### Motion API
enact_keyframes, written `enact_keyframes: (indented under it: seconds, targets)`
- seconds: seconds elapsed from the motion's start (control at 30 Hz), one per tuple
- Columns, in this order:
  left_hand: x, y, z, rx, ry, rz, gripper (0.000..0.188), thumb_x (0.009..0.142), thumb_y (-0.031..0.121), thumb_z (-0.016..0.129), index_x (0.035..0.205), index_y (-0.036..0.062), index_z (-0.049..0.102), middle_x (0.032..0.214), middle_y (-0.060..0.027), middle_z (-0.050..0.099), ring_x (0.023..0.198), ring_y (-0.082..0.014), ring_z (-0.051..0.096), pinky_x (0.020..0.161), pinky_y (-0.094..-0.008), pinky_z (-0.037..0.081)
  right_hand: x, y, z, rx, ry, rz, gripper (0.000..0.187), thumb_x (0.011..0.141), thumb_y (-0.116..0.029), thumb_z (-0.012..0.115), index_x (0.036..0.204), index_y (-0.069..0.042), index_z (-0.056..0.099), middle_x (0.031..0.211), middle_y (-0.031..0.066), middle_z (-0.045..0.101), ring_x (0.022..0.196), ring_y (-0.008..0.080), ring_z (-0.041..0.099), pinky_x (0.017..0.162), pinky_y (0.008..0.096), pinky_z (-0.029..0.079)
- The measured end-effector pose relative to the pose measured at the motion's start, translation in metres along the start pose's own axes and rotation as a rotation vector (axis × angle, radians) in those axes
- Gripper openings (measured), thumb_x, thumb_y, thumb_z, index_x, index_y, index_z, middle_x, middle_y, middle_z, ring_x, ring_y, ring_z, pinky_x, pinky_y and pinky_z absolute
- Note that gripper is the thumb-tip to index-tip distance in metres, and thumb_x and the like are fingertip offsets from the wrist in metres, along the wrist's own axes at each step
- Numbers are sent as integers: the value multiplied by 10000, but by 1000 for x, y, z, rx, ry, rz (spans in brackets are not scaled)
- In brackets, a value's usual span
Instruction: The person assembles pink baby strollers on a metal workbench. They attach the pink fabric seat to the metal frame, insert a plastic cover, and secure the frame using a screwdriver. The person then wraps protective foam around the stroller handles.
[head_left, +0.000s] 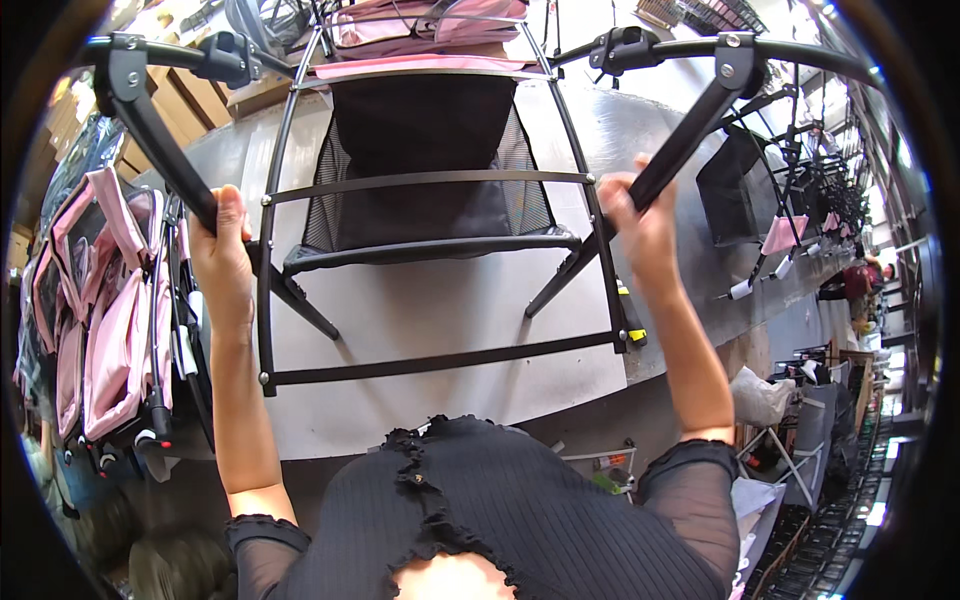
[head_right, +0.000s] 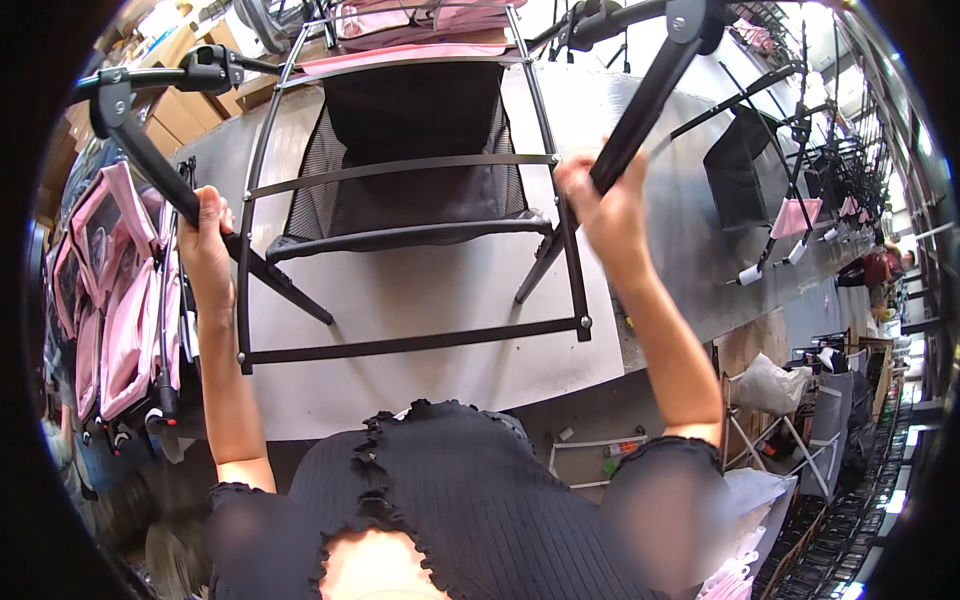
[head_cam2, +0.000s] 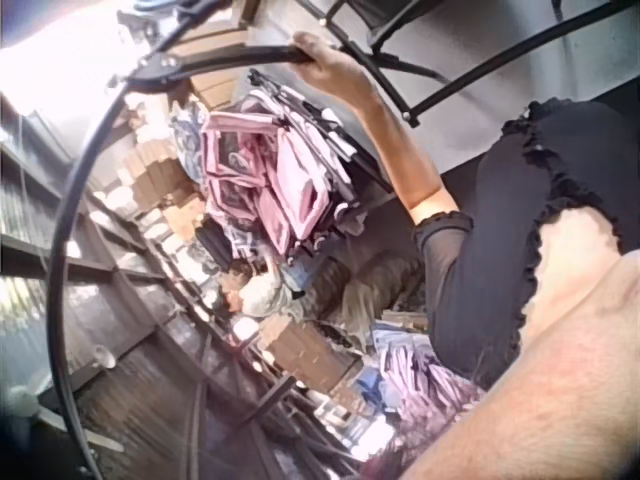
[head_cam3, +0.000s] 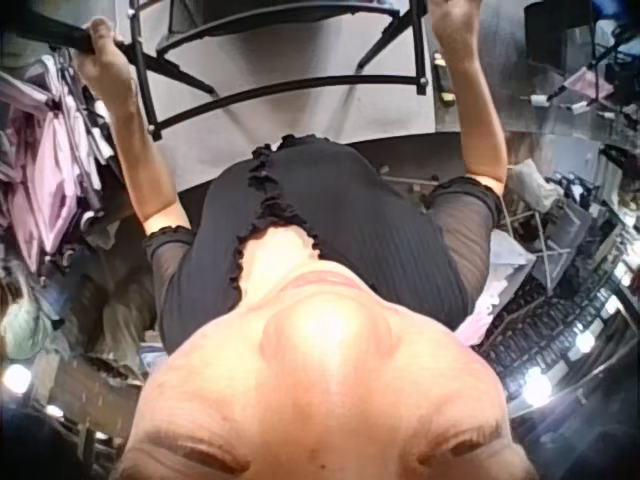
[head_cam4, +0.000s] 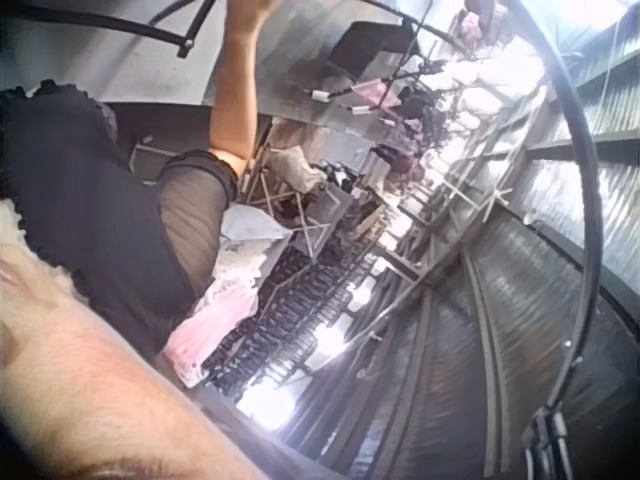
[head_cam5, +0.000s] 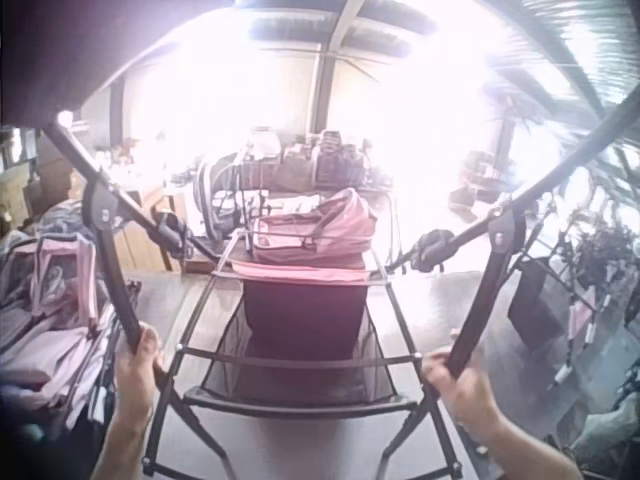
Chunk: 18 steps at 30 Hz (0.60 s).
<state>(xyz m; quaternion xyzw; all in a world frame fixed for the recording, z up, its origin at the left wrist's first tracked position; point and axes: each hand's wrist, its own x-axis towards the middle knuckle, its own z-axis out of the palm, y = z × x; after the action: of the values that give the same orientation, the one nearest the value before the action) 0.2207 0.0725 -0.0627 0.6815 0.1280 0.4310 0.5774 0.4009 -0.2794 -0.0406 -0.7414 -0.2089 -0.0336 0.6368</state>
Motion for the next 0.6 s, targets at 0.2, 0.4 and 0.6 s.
enact_keyframes:
  seconds: [0.2, 0.4, 0.6]
  targets:
    - [-6, -10, -14, 263, -47, 70, 298, 910, 338, 585, 811, 58, 569, 700, 60, 487, 560, -35, 383, 481, -211, 312, -29, 23, 6, -80, 50, 127, 410, 755, -110, 748, 1068, -51, 489, 933, 37, 498, 848, 113, 482, 795, 240, 414]
    - [-17, -6, -28, -202, -215, -626, 759, 723, 636, 636, 1163, 26, 528, 821, -11, 541, 742, -49, 459, 650, -166, 336, -23, 32, 5, -30, 39, 137, 296, 813, -116, 708, 1016, -62, 500, 895, -1, 460, 795, 74, 442, 741, 196, 367]
    - [-23, -6, -34, -233, -268, -619, 788, 743, 591, 628, 1245, 6, 468, 823, -2, 526, 761, -62, 471, 697, -162, 397, -26, 46, -1, 42, -28, 87, 255, 863, -145, 658, 1037, -56, 495, 901, 8, 459, 820, 80, 463, 771, 207, 373]
